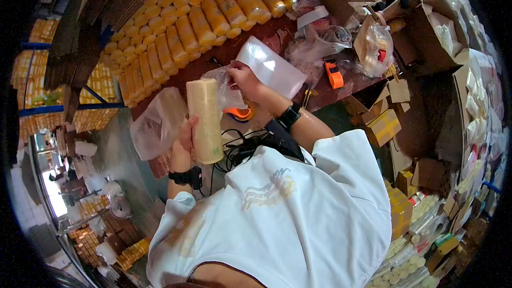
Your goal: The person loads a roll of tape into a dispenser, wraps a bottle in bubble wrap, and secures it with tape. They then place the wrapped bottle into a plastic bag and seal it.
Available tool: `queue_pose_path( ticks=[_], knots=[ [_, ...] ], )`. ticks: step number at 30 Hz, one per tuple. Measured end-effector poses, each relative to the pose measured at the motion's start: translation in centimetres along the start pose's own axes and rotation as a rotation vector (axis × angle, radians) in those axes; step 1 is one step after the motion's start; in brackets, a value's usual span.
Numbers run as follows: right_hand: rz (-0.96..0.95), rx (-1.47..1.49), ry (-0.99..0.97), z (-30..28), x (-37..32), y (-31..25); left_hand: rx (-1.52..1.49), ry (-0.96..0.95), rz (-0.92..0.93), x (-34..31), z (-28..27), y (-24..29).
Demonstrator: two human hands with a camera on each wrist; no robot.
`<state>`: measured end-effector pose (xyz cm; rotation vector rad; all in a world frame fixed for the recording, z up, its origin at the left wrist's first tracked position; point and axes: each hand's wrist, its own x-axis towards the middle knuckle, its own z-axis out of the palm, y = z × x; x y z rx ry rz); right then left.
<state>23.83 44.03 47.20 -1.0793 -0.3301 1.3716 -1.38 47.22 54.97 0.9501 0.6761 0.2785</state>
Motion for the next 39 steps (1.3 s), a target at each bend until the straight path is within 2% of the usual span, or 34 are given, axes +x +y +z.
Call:
queue_pose_path(
  ticks=[2, 5, 8, 11, 14, 17, 20, 23, 24, 27, 32, 35, 36, 39],
  knots=[
    [-0.061, -0.126, -0.036, 0.0, 0.5, -1.6, 0.175, 0.058, 0.016, 0.8, 0.7, 0.5],
    [-0.562, -0.57, 0.028, 0.7, 0.4, -1.8, 0.376, 0.197, -0.008, 1.8, 2.0, 0.4],
    [-0.7, -0.732, -0.017, 1.9, -1.3, -4.5, 0.495, 0.402, -0.1, 2.8, 4.0, 0.9],
    [-0.825, -0.941, -0.051, 1.8, -1.7, -4.1, 0.394, 0.315, 0.21, 4.0, 1.8, -1.2],
    [-0.928, -1.077, 0.019, 2.2, -2.2, -3.6, 0.416, 0.245, 0.168, 4.4, 0.3, -0.9],
    [-0.883, -0.958, 0.114, 2.9, -2.1, -3.2, 0.552, 0.192, 0.142, 4.3, 0.1, -0.7],
    [-0.744, -0.837, 0.304, 3.9, -1.8, -2.7, 0.54, 0.108, -0.029, 2.8, 2.0, 0.8],
    [-0.761, -0.71, 0.212, 2.9, -0.8, -2.2, 0.444, 0.11, 0.026, 2.7, 1.0, 0.3],
    [-0.783, -0.659, 0.158, 3.1, -0.7, -2.1, 0.405, 0.152, -0.01, 2.8, 0.1, -0.2],
    [-0.637, -0.765, 0.077, 3.9, -2.9, -3.1, 0.29, 0.236, -0.085, 2.5, -1.5, -0.6],
    [-0.732, -0.961, 0.17, 4.7, -3.3, -1.8, 0.14, 0.274, -0.028, 2.4, -3.3, -1.6],
    [-0.78, -1.151, 0.153, 5.3, -3.6, -1.3, 0.112, 0.298, -0.189, 2.1, -3.6, -0.8],
    [-0.797, -1.24, 0.137, 5.5, -3.6, -1.2, 0.196, 0.297, -0.113, 2.1, -3.0, -0.5],
    [-1.074, -1.287, 0.047, 8.0, -3.3, -0.7, 0.441, 0.294, 0.087, 2.6, -2.1, -1.2]
  ],
)
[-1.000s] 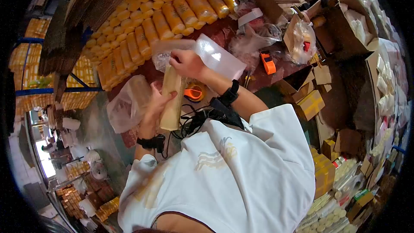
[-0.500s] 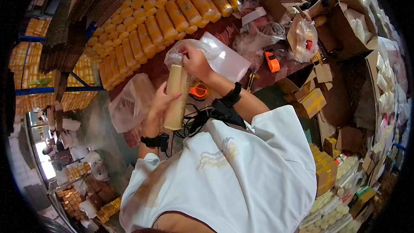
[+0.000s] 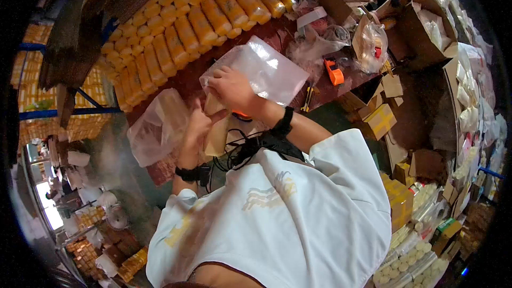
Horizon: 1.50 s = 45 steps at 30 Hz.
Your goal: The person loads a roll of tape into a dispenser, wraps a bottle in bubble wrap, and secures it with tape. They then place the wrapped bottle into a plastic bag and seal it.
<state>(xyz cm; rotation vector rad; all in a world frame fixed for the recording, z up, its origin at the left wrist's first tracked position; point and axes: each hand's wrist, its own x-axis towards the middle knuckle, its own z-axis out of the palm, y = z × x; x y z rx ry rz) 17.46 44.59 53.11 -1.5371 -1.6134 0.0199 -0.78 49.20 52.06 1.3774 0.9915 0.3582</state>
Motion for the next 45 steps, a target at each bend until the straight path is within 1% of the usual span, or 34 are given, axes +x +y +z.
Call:
queue_pose_path(
  ticks=[1, 2, 3, 4, 5, 6, 8, 10, 11, 13, 14, 15, 16, 18, 19, 21, 24, 26, 28, 29, 30, 31, 32, 33, 34, 35, 36, 37, 38, 39, 40, 42, 43, 45],
  knots=[
    [-0.003, -0.019, -0.088, 0.4, 0.0, -0.7, 0.073, 0.01, 0.059, 0.5, -0.1, -1.4],
    [-0.062, 0.026, -0.142, 0.8, -0.5, -0.9, 0.148, 0.022, 0.119, 0.7, -0.3, -2.1],
    [-0.122, 0.069, -0.192, 1.5, -0.9, -0.9, 0.155, -0.024, 0.037, 0.3, -0.7, -1.8],
    [-0.179, 0.111, -0.24, 1.8, -1.3, -0.9, -0.027, -0.041, -0.091, 1.1, -2.5, -4.9],
    [-0.127, 0.27, -0.299, 0.9, -1.8, -1.7, -0.212, -0.057, -0.22, 2.7, -5.1, -10.6],
    [0.019, 0.347, -0.375, 0.4, -2.5, -1.7, -0.398, -0.075, -0.348, 3.6, -6.5, -13.8],
    [0.321, 0.494, -0.519, -1.1, -3.9, -1.2, -0.521, -0.141, -0.368, 3.1, -6.1, -12.0],
    [0.735, 0.66, -0.29, 0.6, -6.8, 2.6, -0.467, -0.065, -0.384, 2.9, -5.7, -10.2],
    [0.939, 0.738, -0.168, 1.5, -7.4, 3.8, -0.351, 0.043, -0.392, 2.9, -5.6, -9.8],
    [1.143, 1.279, -0.16, 1.3, -6.2, 3.5, -0.299, 0.092, -0.344, 0.5, -4.6, -6.4],
    [1.236, 1.551, -0.152, 1.2, -5.8, 3.3, -0.365, 0.03, -0.283, -3.1, -3.5, -1.6],
    [1.005, 1.641, -0.133, 2.0, -5.4, 2.7, -0.455, -0.023, -0.245, -4.7, -3.2, 0.3],
    [0.986, 1.713, -0.132, 2.7, -4.6, 2.2, -0.546, -0.08, -0.211, -6.3, -2.8, 2.3],
    [0.945, 1.862, -0.142, 4.3, -2.5, 1.3, -0.777, -0.172, -0.181, -7.2, -3.0, 3.0],
    [1.033, 1.767, -0.159, 6.5, -2.3, 1.9, -0.696, -0.137, -0.163, -7.2, -3.3, 2.3],
    [1.252, 1.723, -0.334, 8.5, -1.9, 1.4, -0.529, -0.07, -0.131, -6.0, -4.2, -1.1],
    [1.37, 1.657, -0.518, 10.2, -2.3, 0.8, -0.505, -0.076, -0.379, 0.3, -7.1, -8.2],
    [1.355, 1.807, -0.635, 11.7, -4.0, 2.3, -0.543, -0.267, -0.317, -0.9, -10.5, -10.4],
    [1.377, 1.706, -0.609, 14.0, -5.6, 3.3, -0.697, -0.372, -0.326, -2.0, -13.2, -12.0],
    [1.461, 1.617, -0.705, 13.9, -4.8, 3.1, -0.898, -0.358, -0.383, -1.5, -13.9, -12.6],
    [1.546, 1.523, -0.798, 13.8, -4.3, 2.6, -0.952, -0.282, -0.414, -1.1, -13.9, -13.5],
    [1.504, 1.448, -0.82, 13.6, -4.3, 1.9, -1.008, -0.208, -0.446, -0.4, -13.5, -14.5],
    [1.445, 1.386, -0.876, 15.1, -4.8, 2.4, -1.064, -0.135, -0.478, 0.2, -12.8, -15.1],
    [1.391, 1.324, -0.929, 17.4, -6.3, 3.2, -0.986, -0.077, -0.359, 0.1, -11.4, -14.0],
    [1.343, 1.26, -0.984, 18.5, -7.7, 3.7, -0.91, -0.016, -0.247, -0.6, -9.6, -11.9],
    [1.01, 0.907, -1.052, 17.7, -7.2, 3.4, -0.812, -0.002, -0.146, -1.3, -8.9, -11.6],
    [1.109, 0.937, -1.027, 15.8, -6.2, 1.8, -0.713, 0.021, -0.049, -2.0, -8.3, -11.3],
    [1.212, 0.969, -1.002, 13.9, -4.6, -0.7, -0.585, -0.003, 0.037, -3.2, -8.7, -12.1],
    [1.278, 0.962, -1.058, 15.2, -4.8, -0.2, -0.448, -0.031, 0.127, -4.1, -9.0, -12.9],
    [1.344, 0.951, -1.114, 16.4, -4.7, 0.0, -0.664, -0.032, 0.022, -4.2, -9.1, -13.5],
    [1.295, 0.998, -1.157, 16.4, -5.3, 0.4, -0.801, -0.038, -0.038, -3.8, -9.2, -14.6],
    [1.203, 1.087, -1.242, 14.3, -5.5, 0.7, -0.962, -0.075, -0.104, -2.8, -9.0, -17.4],
    [1.244, 0.978, -1.257, 12.1, -3.1, -1.6, -1.018, -0.096, -0.124, -2.4, -8.9, -18.6],
    [0.976, 0.668, -1.193, 11.6, -3.6, -2.5, -1.08, -0.113, -0.121, -2.1, -8.6, -20.1]
  ],
)
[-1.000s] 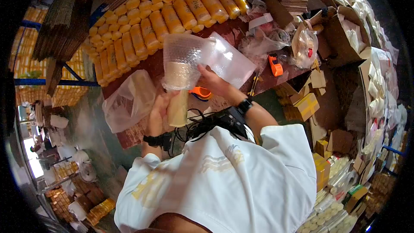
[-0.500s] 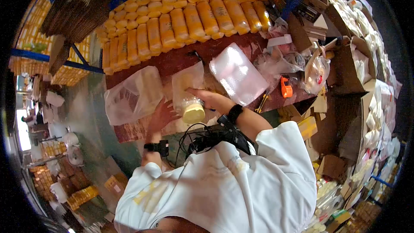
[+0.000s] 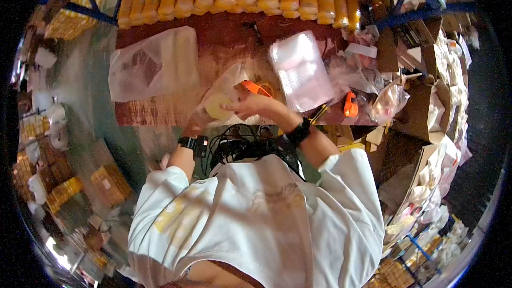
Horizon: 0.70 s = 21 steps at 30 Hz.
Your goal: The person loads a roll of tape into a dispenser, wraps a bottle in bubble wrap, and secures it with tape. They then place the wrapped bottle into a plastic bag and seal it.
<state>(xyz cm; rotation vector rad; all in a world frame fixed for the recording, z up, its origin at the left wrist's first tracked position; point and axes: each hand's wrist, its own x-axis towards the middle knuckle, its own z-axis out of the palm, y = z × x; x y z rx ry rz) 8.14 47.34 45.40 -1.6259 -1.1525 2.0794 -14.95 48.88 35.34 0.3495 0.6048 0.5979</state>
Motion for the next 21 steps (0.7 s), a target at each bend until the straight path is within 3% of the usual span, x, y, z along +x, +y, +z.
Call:
queue_pose_path(
  ticks=[2, 5, 6, 9, 12, 15, 17, 19, 20, 21],
  knots=[
    [-0.151, -0.353, 0.294, 1.5, -0.2, 0.2, -0.037, -0.02, 0.015, 0.1, -0.9, -0.9],
    [-0.342, -0.787, 0.563, 2.7, 2.0, 1.7, -0.085, -0.066, 0.032, 0.7, -2.0, -1.5],
    [-0.35, -0.731, 0.533, 2.6, 2.5, 2.2, -0.331, -0.047, -0.023, 0.7, -2.4, -1.6],
    [-0.219, -0.814, 0.418, 1.8, 2.2, 1.4, -0.065, 0.032, 0.08, -1.2, -2.7, -1.5],
    [-0.536, -0.483, 0.333, 0.6, -0.9, 0.1, -0.206, 0.091, -0.004, -1.9, -3.3, -2.4],
    [-0.046, 0.17, 0.236, -1.0, -1.4, 0.8, -0.326, 0.134, -0.076, -1.7, -3.6, -1.7],
    [0.172, 0.451, 0.204, -2.2, 0.6, 1.8, -0.109, 0.033, 0.086, -4.0, -1.3, -1.2],
    [0.418, 0.698, 0.127, -1.2, 3.9, 3.0, -0.039, 0.119, 0.084, -5.3, 0.7, -0.6],
    [0.574, 0.738, 0.096, -0.5, 5.0, 1.5, -0.079, 0.253, 0.013, -5.2, 1.2, -0.3],
    [0.301, 0.453, 0.046, -0.4, 6.9, 4.0, -0.116, 0.293, -0.072, -4.7, 0.4, -0.4]
  ],
)
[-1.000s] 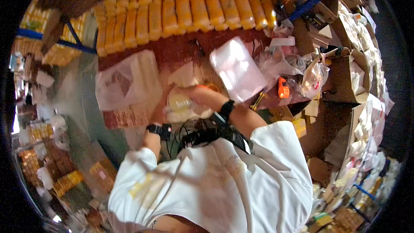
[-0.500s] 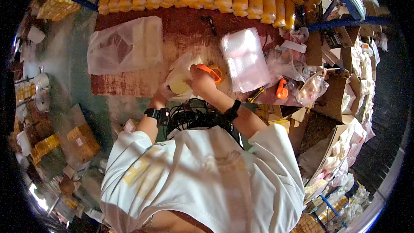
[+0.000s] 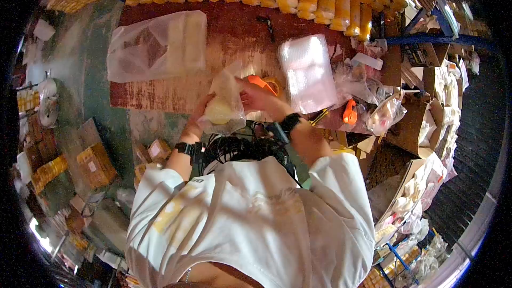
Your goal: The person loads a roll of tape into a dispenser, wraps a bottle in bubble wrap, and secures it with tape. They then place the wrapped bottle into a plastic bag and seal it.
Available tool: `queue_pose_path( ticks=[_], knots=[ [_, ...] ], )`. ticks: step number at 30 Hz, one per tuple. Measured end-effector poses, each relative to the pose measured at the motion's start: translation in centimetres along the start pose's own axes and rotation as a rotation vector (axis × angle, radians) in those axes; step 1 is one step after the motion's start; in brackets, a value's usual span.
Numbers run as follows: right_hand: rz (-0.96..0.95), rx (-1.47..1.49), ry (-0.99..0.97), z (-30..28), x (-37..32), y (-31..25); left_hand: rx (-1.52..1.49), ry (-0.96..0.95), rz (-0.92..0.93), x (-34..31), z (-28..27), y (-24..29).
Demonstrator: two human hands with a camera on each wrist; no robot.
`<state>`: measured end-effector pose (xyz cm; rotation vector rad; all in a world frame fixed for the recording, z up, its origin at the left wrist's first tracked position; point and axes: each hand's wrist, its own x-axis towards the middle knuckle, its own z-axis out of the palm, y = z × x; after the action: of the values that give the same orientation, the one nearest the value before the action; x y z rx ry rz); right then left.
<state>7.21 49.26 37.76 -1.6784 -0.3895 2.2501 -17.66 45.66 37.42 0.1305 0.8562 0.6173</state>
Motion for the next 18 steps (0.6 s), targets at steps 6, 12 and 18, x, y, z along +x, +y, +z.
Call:
queue_pose_path(
  ticks=[6, 12, 18],
  knots=[
    [-0.431, -1.795, 0.202, 4.3, 5.4, 2.3, 0.056, 0.1, -0.197, 1.6, -5.7, -2.6],
    [-0.56, -1.221, 0.354, 6.2, 6.0, 5.2, 0.443, 0.183, -0.1, 4.2, -8.8, -7.6],
    [-0.893, -1.502, 0.317, 1.8, 7.5, 9.9, 1.568, 0.076, 0.633, 5.1, -11.4, -9.0]
  ],
)
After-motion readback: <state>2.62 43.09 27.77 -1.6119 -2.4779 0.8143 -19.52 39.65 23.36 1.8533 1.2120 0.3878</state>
